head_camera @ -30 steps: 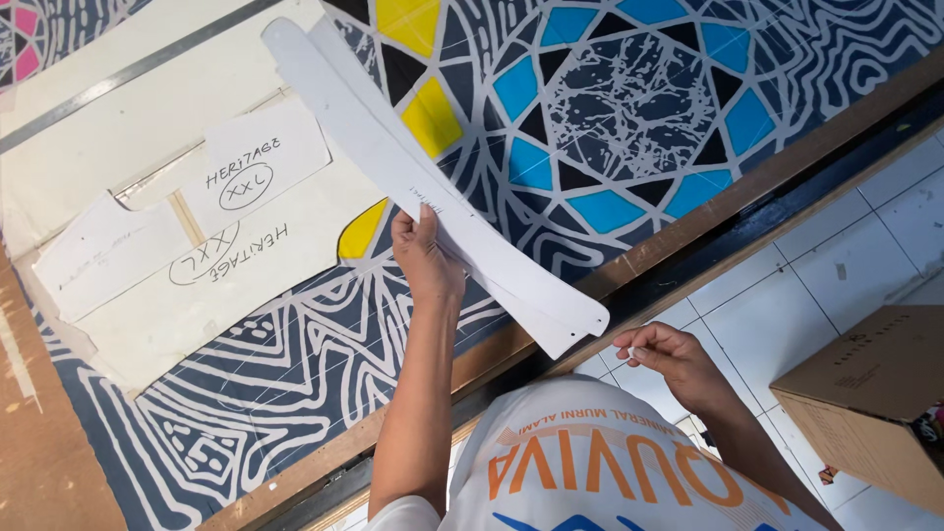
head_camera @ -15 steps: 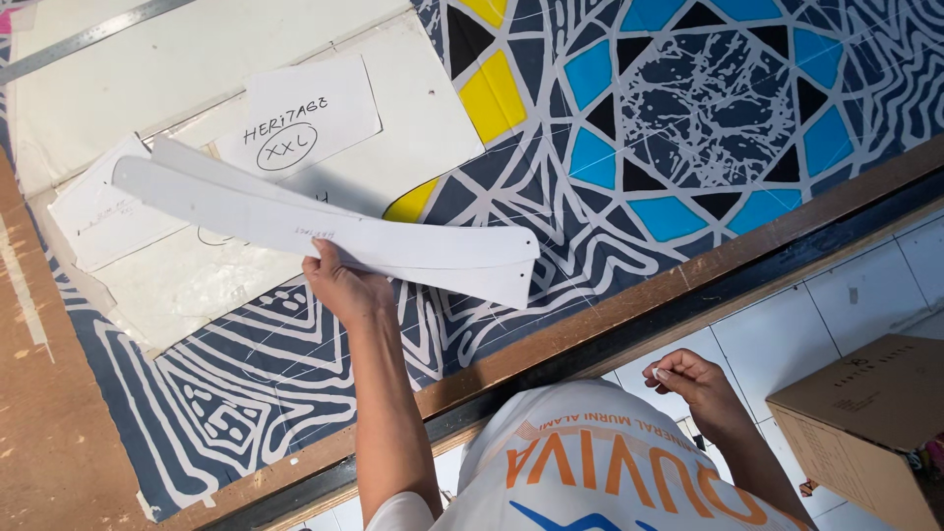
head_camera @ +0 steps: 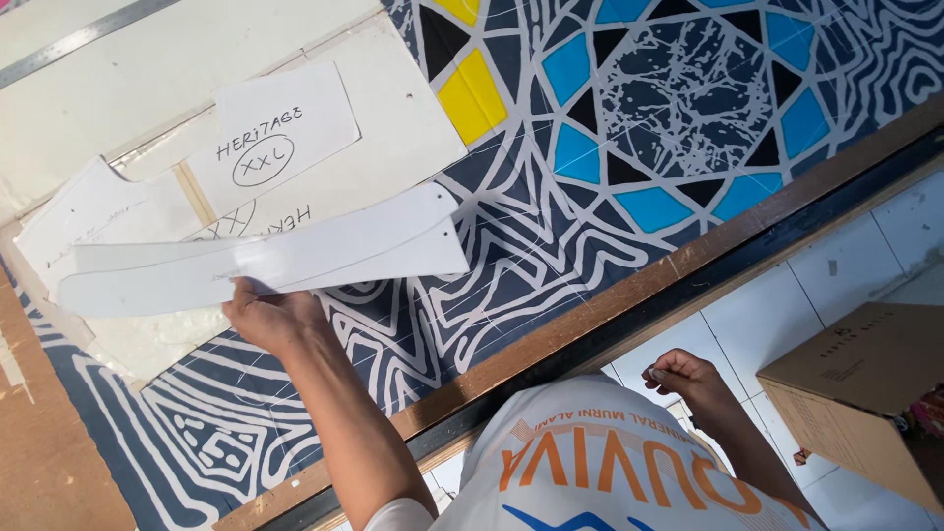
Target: The person arranges several white paper pattern pieces on a patterned fabric surface. They position, lift, and reposition the pieces to align them with the underlying design, handling each piece individually.
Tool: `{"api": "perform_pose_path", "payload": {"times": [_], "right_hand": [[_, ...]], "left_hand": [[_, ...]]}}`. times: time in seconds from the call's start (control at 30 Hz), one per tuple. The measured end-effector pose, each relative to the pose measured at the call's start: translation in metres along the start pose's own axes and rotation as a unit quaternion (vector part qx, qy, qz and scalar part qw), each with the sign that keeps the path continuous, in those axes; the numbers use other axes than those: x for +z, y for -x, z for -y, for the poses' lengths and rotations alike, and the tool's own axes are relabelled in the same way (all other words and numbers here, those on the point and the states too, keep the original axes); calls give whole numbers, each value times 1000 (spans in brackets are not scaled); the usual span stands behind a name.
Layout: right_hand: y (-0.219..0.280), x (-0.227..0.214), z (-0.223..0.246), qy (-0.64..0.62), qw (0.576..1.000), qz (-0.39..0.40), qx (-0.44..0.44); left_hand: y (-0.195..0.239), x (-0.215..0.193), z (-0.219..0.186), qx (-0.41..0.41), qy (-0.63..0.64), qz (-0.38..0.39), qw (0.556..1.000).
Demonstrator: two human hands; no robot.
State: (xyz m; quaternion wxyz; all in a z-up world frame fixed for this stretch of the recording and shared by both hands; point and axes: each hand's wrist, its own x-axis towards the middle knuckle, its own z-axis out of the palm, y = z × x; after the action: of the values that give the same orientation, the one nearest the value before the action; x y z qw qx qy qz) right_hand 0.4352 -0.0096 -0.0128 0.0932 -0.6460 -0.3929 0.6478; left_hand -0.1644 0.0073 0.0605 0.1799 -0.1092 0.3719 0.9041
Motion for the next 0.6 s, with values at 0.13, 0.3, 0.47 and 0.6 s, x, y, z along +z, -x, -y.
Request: {"api": "perform_pose_path", "payload": {"times": [0.13, 0.3, 0.47, 0.6], "right_hand": [[2, -1, -6, 19, 1000, -14, -11], [2, -4, -25, -2, 1000, -23, 1], [-6, -6, -61, -23, 996, -54, 66], [-12, -7, -95, -57, 992, -68, 93]], "left_hand": [[-40, 8, -14, 36, 12, 86, 996], [-89, 29, -35, 33, 40, 80, 995], [-134, 40, -48, -10, 107, 126, 986], [-143, 52, -54, -74, 115, 63, 989]]}}
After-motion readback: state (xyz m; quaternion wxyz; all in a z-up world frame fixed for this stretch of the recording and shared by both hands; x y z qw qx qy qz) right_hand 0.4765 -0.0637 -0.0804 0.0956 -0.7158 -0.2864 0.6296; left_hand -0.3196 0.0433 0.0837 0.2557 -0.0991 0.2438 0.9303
